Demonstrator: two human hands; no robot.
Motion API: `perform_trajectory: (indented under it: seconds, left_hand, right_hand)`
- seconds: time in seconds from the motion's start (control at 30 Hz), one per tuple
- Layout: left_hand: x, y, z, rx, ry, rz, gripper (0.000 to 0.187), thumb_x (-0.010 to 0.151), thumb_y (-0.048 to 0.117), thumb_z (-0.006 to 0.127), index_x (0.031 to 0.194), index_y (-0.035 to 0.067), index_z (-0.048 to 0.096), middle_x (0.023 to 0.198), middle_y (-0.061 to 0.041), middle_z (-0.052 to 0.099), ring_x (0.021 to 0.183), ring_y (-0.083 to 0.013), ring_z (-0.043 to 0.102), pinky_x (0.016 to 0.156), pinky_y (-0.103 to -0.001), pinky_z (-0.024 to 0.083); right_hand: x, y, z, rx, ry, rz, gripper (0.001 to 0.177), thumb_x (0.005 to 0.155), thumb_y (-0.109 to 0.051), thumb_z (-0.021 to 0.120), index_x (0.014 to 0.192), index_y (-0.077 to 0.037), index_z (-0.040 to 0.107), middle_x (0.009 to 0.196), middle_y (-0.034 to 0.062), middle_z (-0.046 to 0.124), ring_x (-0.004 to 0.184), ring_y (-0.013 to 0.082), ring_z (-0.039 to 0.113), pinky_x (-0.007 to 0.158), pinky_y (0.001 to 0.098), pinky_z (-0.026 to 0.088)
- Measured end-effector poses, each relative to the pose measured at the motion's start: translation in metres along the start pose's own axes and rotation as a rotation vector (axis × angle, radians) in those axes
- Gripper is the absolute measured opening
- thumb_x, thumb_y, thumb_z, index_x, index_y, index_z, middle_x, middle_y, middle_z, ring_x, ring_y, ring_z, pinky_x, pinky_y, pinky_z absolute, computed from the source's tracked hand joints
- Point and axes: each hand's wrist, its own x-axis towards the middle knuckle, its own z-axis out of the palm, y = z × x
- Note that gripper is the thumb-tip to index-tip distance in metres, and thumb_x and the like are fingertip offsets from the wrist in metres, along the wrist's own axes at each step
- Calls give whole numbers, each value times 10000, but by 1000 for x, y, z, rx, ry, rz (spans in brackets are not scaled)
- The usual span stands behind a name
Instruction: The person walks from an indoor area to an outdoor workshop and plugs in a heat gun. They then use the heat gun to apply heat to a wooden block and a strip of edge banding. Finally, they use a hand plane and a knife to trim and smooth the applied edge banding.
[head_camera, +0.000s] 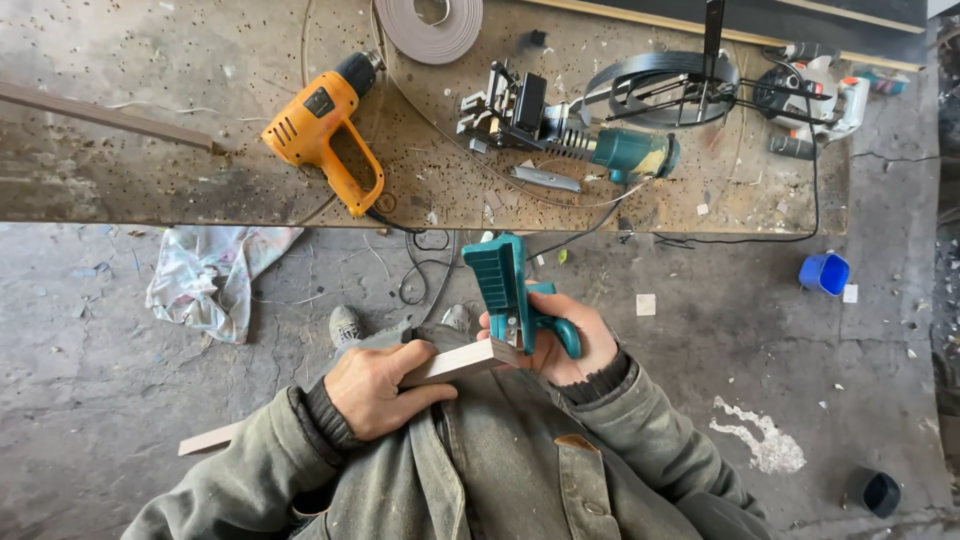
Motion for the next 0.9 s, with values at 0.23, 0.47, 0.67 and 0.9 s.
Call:
perform_trajectory:
  seconds: [0.23,0.47,0.67,0.9]
  left_hand:
    - [0,3,-1,16,10,96,392,853,423,775,885,72,604,733,-124,666,653,-362,679,555,-445,525]
    - [1,8,-6,35,-7,107,380,922,413,696,867,63,558,777,-139,658,699,-387,667,586,-462,524]
    - [1,3,3,83,-5,42,396,937,417,662,875,49,528,772,-162,667,684,-393,673,573,-476,527]
    - [4,2,8,181,-11,-7,427,931,459,648,878,51,533,778,-178,680,652,-398,677,544,-483,542]
  right_hand:
    - [1,-1,10,-73,82,58,515,1064,-285,473,1456,48,470,1311,283,627,1206,451,643,978,582,571]
    - [1,2,24,-179,50,65,477,1035,-241,537,1473,-65,465,1321,250,631,1148,375,674,874,580,585]
    - [-3,11,32,-205,161,60,391,1013,-182,566,1379,-56,509,1261,182,654,1120,331,693,865,624,595]
    - [-5,18,31,-175,216,63,307,1047,-197,536,1324,-62,531,1220,150,665,1083,341,696,843,659,594]
